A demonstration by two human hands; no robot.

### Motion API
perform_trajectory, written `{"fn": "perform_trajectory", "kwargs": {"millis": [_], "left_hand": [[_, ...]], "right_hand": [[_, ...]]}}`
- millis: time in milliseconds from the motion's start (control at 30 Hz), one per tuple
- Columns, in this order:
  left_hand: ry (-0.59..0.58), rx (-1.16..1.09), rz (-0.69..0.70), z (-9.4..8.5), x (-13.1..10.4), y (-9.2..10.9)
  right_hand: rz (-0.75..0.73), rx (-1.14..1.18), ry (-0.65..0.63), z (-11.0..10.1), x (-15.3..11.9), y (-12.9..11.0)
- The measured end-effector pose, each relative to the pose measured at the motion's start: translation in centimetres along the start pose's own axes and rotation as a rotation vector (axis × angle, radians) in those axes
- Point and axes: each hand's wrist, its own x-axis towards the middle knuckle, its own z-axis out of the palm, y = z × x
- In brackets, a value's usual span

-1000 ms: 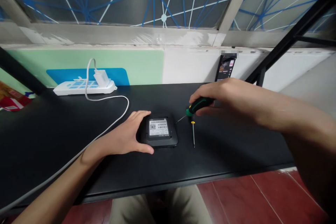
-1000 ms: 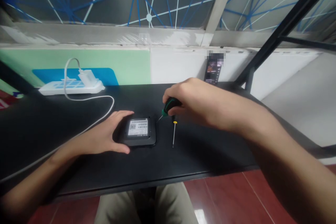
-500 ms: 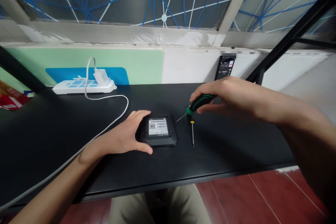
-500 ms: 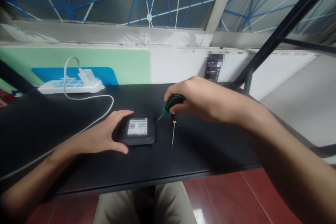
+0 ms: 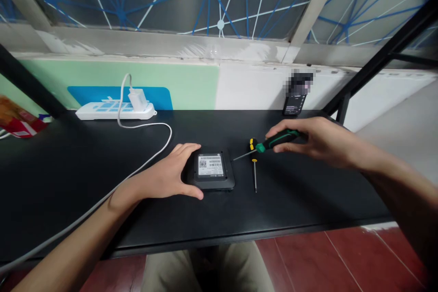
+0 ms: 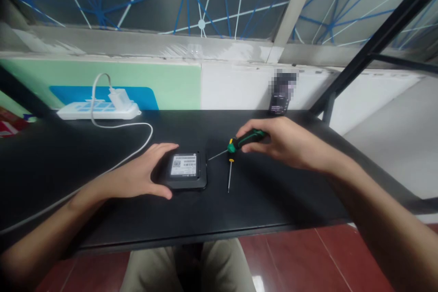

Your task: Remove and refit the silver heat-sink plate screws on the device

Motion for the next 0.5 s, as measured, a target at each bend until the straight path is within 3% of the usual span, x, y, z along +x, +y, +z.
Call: {"fn": "perform_trajectory", "kwargs": {"millis": [167, 433, 500], "left_hand": [[0.002, 0.005, -0.021, 0.0, 0.0, 0.3], [-0.009, 0.009, -0.026, 0.0, 0.0, 0.6], [-0.010, 0.013, -0.025, 0.0, 0.0, 0.6]], "right_hand": [[0.083, 0.169, 0.015, 3.2, -2.4, 2.3], [0.231, 0.310, 0.266, 4.9, -5.7, 4.4], [0.240, 0.333, 0.393, 5.6, -6.0, 4.7]]}}
